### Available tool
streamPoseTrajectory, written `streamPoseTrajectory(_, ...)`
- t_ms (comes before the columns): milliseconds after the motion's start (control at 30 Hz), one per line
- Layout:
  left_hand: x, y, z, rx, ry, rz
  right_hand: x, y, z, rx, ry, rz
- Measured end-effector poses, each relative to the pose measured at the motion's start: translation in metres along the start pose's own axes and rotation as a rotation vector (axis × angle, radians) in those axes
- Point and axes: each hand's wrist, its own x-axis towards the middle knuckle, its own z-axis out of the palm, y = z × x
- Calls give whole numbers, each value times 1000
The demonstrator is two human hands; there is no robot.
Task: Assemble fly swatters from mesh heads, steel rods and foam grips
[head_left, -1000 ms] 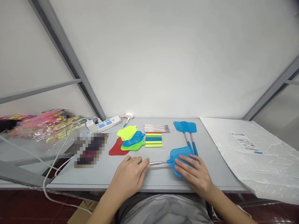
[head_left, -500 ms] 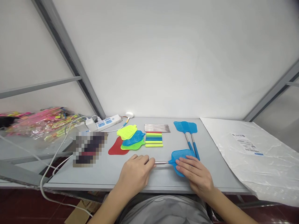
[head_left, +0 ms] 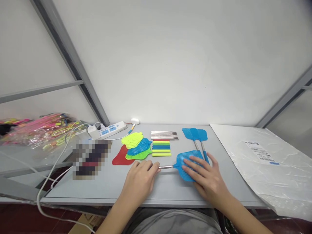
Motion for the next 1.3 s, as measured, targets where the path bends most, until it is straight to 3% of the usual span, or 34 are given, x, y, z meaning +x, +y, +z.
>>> streamPoseTrajectory(133, 6, 7, -2, 16, 47, -18, 18, -12, -15, -88, -22, 182)
streamPoseTrajectory(233, 19, 20, -6, 5, 11, -43, 32, -18, -13, -156, -23, 208)
streamPoseTrajectory(300, 29, 30, -11, -11, -82, -90, 38, -14, -7, -226, -13, 200)
streamPoseTrajectory(433, 48, 39, -26, -138, -398, -163, 47, 4, 3, -301, 1, 92)
streamPoseTrajectory(500, 55, 39, -32, -283, -472, -176, 50, 12, 5, -294, 28, 29)
streamPoseTrajectory(567, 62, 38, -36, -483, -437, -215, 53, 15, 4, -278, 123, 10)
streamPoseTrajectory(633, 67, 40, -35, -710, -329, -282, 53, 12, 3, -238, 296, 67)
streamPoseTrajectory(700, 67, 48, -31, -931, -234, -347, 49, 4, 3, -120, 534, 201)
streamPoseTrajectory(767, 63, 61, -24, -1123, -176, -395, 44, -6, 5, 155, 706, 386)
streamPoseTrajectory(833, 55, 75, -17, -1236, -141, -429, 40, -16, 8, 573, 645, 560)
streamPoseTrajectory(933, 43, 92, -8, -1232, -118, -440, 41, -24, 12, 1050, 372, 782)
streamPoseTrajectory(1100, 31, 103, 3, -1357, -229, -509, 50, -26, 9, 1341, 259, 981)
streamPoseTrajectory(1233, 30, 104, 12, -1723, -360, -600, 51, -29, 7, 1562, 253, 1063)
streamPoseTrajectory(1300, 30, 102, 15, -1971, -390, -571, 52, -26, 6, 1629, 275, 1074)
